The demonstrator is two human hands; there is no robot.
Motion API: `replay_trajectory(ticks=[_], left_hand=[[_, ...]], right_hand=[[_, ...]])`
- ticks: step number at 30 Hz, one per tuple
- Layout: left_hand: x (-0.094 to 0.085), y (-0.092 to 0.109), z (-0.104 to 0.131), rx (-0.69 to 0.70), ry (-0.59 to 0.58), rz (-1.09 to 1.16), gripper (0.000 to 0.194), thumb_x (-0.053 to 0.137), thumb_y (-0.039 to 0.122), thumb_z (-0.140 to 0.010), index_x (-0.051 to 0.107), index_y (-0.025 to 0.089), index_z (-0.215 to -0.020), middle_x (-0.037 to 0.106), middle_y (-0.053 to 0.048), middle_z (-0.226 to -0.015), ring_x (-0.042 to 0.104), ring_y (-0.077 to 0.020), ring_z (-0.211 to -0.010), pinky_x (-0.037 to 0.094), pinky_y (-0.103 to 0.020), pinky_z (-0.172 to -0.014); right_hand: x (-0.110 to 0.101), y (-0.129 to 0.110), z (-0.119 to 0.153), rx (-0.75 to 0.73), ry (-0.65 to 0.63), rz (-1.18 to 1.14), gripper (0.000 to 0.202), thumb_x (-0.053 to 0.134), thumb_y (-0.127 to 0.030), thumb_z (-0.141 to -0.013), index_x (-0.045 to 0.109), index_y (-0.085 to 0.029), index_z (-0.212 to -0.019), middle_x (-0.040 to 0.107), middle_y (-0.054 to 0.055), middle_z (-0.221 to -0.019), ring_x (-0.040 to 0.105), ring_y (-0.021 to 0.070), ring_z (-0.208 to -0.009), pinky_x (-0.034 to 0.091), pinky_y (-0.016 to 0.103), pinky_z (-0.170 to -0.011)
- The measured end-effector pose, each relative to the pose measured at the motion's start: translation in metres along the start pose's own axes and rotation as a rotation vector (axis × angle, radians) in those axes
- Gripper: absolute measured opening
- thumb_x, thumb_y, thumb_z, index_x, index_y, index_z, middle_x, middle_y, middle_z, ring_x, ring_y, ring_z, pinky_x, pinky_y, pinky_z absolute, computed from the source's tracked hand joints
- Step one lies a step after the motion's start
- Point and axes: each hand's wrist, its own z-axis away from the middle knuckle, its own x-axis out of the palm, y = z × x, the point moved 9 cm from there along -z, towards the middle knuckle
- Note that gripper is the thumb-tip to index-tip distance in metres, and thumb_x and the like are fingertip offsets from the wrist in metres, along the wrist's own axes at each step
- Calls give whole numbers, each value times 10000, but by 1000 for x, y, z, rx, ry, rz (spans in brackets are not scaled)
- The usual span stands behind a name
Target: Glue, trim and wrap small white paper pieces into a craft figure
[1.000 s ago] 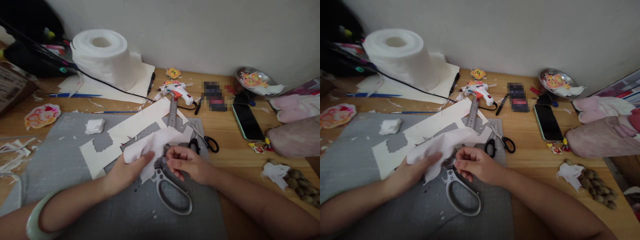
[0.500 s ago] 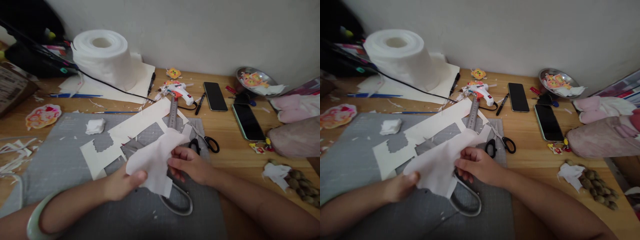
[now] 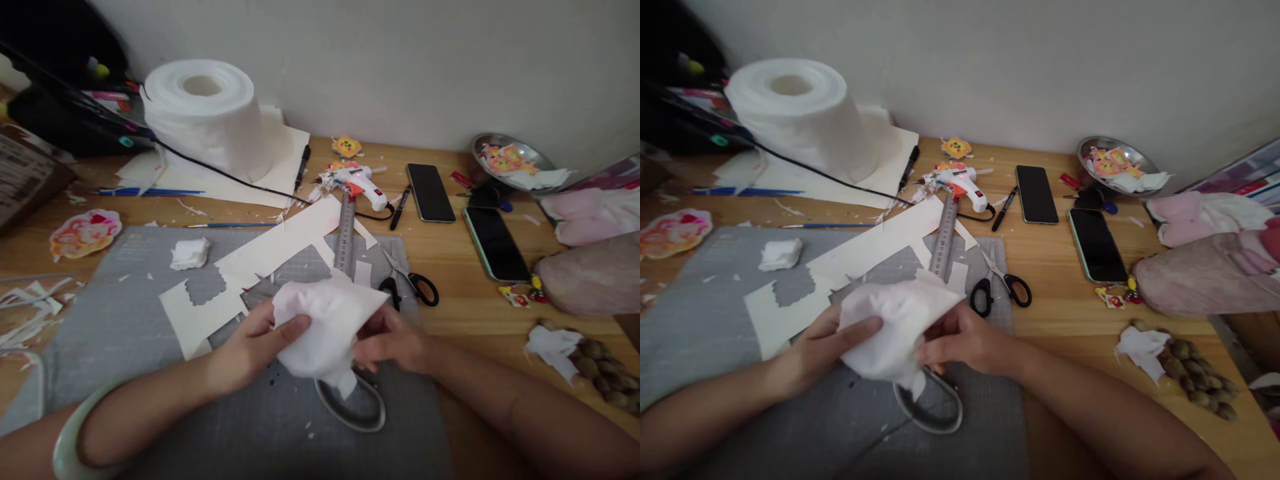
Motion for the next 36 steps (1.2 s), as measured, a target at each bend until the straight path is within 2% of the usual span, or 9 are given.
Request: replay_trajectory(ticks=[4, 9, 13, 17, 19, 26, 31, 33, 36], left_hand=[[-1, 6, -5, 67, 16, -148, 256, 615, 312, -693, 596, 143, -884, 658, -21, -792, 580, -160, -703, 480, -232, -642], [18, 12, -1, 189, -164, -376, 149, 585, 222, -705, 618, 157, -835, 658, -21, -802, 573, -169, -742, 469, -234, -713], [20, 13, 2, 204, -189, -287, 405, 691, 206, -590, 580, 163, -978, 660, -52, -905, 582, -194, -803, 472, -251, -724], [7, 3, -2, 40, -31, -290, 268, 686, 309, -615, 602, 136, -802, 638, -22, -703, 552, -147, -624, 460, -226, -596], [3, 3, -3, 9, 33, -311, 249, 682, 327, -622, 596, 137, -757, 604, 4, -652, 517, -125, -586, 438, -206, -566], [5, 3, -2, 5, 16, -227, 226, 669, 328, -631, 584, 143, -729, 576, 17, -643, 494, -112, -584, 427, -192, -566], [1, 3, -3, 15, 45, -235, 258, 671, 352, -621, 592, 139, -744, 574, 4, -644, 499, -126, -590, 441, -208, -558], [-4, 4, -4, 26, 87, -251, 268, 672, 364, -615, 590, 140, -736, 567, 1, -637, 498, -132, -590, 442, -211, -544], [-8, 5, -5, 32, 118, -265, 264, 671, 371, -612, 585, 143, -713, 548, 9, -618, 490, -126, -574, 438, -204, -523]], right_hand=[[-18, -2, -4, -53, 164, 8, 185, 642, -264, -686, 521, -125, -664, 481, -62, -445, 384, 26, -374, 295, 147, -370], [-19, -4, -5, -37, 224, 64, 185, 623, -269, -710, 496, -143, -663, 457, -76, -440, 349, 21, -358, 264, 143, -354], [-13, -5, -3, -5, 197, 198, 212, 627, -289, -708, 482, -144, -655, 443, -75, -471, 350, 22, -378, 253, 149, -362], [-7, -4, -2, 41, 152, 300, 230, 617, -316, -721, 480, -139, -669, 450, -65, -518, 355, 23, -416, 266, 154, -389], [-4, -4, -2, 42, 129, 302, 232, 612, -318, -726, 478, -138, -669, 448, -64, -518, 354, 23, -426, 264, 154, -398], [-5, -3, -4, 16, 92, 176, 235, 627, -317, -710, 487, -134, -664, 450, -67, -480, 329, 21, -402, 230, 163, -392], [-5, -3, -3, -2, 85, -21, 234, 657, -308, -669, 500, -135, -684, 422, -78, -436, 315, 28, -386, 202, 173, -385], [-7, -6, -3, -36, 105, -73, 245, 653, -326, -667, 493, -142, -676, 402, -81, -420, 320, 36, -386, 211, 175, -384], [-13, -10, -2, -73, 183, 8, 252, 653, -322, -674, 469, -151, -657, 426, -73, -463, 343, 34, -407, 247, 164, -392]])
